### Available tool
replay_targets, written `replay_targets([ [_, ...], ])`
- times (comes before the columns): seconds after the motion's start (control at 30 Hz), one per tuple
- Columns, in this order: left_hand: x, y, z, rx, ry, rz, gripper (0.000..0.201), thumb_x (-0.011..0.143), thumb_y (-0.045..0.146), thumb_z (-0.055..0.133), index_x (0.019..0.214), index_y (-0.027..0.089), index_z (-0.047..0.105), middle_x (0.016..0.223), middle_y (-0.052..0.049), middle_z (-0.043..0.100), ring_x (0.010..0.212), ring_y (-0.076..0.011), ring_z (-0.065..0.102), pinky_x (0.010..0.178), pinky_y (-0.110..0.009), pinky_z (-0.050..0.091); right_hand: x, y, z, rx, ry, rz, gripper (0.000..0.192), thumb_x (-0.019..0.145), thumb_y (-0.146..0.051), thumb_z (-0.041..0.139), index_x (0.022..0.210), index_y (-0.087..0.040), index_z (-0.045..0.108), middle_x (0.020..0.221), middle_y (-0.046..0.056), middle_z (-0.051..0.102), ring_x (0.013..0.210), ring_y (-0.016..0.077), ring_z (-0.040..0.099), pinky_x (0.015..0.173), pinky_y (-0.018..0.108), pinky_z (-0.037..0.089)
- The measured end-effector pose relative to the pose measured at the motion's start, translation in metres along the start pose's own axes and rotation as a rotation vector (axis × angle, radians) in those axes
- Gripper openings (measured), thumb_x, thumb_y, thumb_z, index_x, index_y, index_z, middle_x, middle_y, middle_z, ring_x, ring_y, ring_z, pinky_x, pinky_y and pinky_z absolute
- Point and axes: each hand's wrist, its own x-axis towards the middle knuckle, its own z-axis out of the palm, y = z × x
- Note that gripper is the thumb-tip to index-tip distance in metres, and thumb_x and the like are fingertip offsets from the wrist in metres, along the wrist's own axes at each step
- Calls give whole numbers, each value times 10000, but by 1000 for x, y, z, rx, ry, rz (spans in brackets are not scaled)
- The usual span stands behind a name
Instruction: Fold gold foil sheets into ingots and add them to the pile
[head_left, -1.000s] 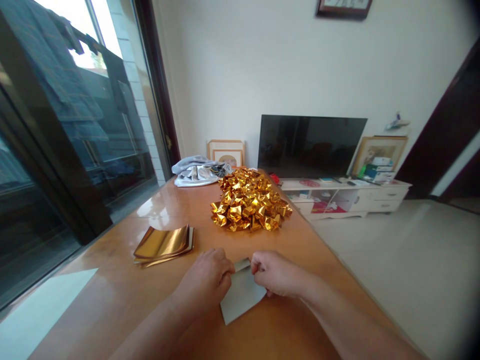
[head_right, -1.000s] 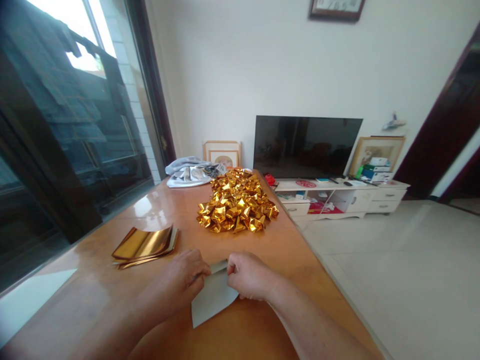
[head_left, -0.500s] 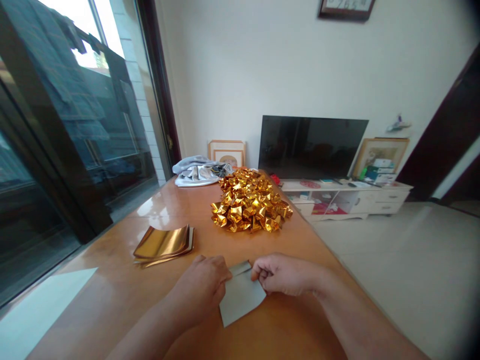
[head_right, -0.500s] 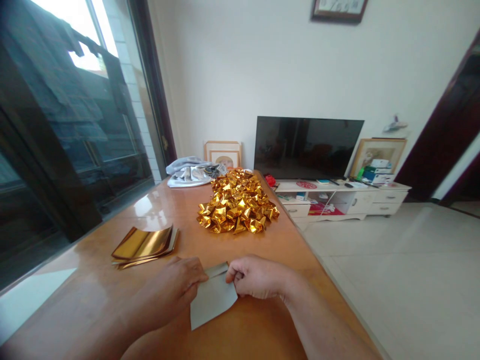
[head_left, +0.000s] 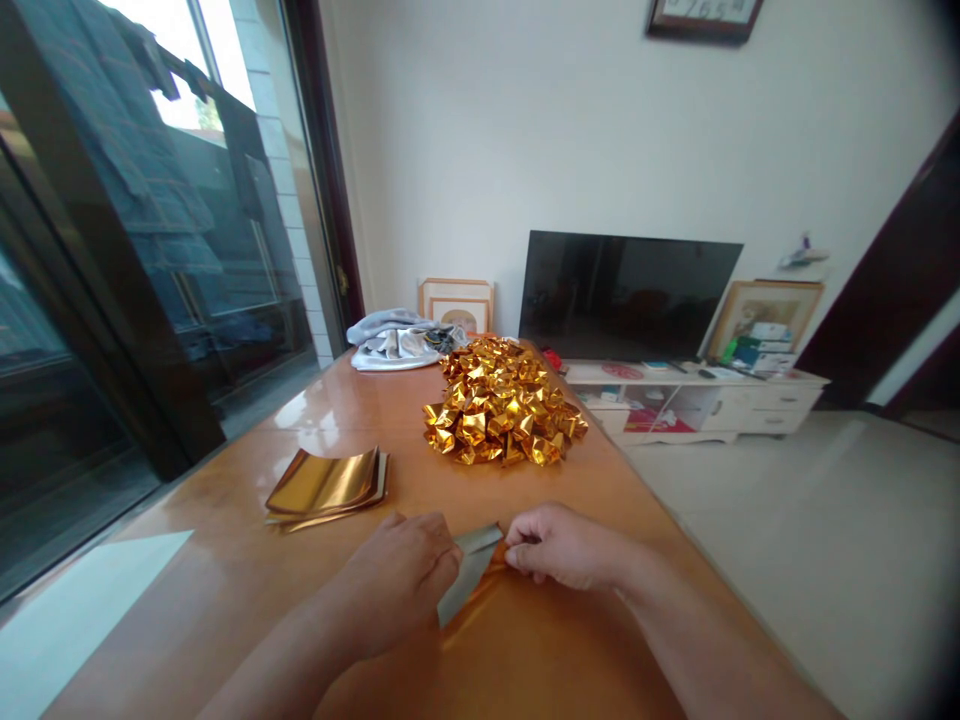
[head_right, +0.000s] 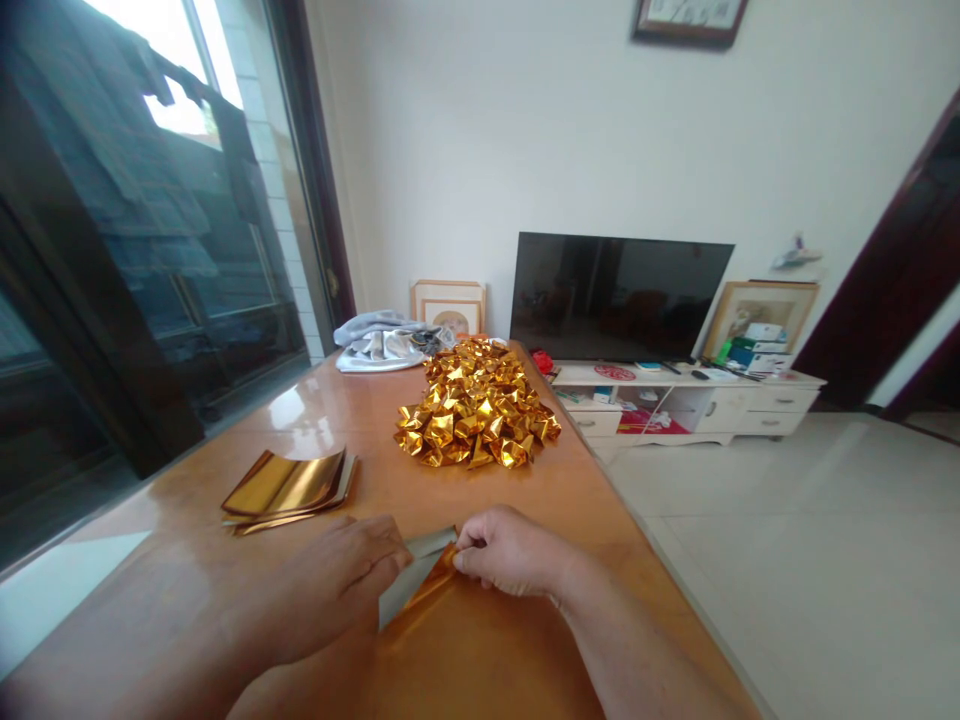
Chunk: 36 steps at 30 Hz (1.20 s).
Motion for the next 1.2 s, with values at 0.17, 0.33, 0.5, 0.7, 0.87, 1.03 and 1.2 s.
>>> replay_targets([
  [0.17,3,-8,10,-58,42,-20,569,1039,468,203,863,170,654,863,-67,651,793,-195,614,704,-308,403,3,1,7,-27,84,36,153,840,-273,579,745,-163,626,578,-42,534,503,81,451,464,172,324],
  [0.33,5,-6,8,-67,36,-15,493,1031,432,265,887,192,671,881,-62,662,821,-200,623,716,-307,411,8,6,11,-73,170,109,173,832,-304,564,736,-173,624,554,-41,539,471,84,450,441,184,292],
  [0.5,10,-11,20,-48,73,-92,236,950,323,448,991,206,649,986,-68,681,935,-233,627,765,-313,429,14,14,17,-187,269,121,197,830,-329,566,735,-177,647,545,-47,539,468,82,414,441,213,218],
  [0.7,13,-15,31,-27,79,-105,184,919,270,462,1027,209,598,1033,-68,676,1001,-247,616,819,-334,430,15,9,20,-342,347,117,228,824,-338,594,663,-180,631,570,-36,560,516,91,432,484,243,212],
  [0.87,14,-10,28,36,43,-110,154,915,241,444,960,200,586,998,-80,668,952,-239,617,760,-316,421,11,1,23,-388,441,109,143,813,-336,636,784,-197,626,711,-13,637,617,111,494,538,235,240],
  [1.03,15,-7,26,66,32,-112,160,916,219,430,946,192,584,1011,-97,658,946,-240,616,764,-319,426,7,-6,23,-403,408,97,114,843,-324,625,852,-210,618,781,-1,657,684,129,535,579,230,271],
  [1.2,16,-9,28,69,41,-112,164,920,210,427,936,189,589,996,-97,658,918,-233,614,750,-313,425,2,-16,20,-413,344,48,132,895,-293,565,937,-237,678,876,16,714,783,151,603,638,231,323],
])
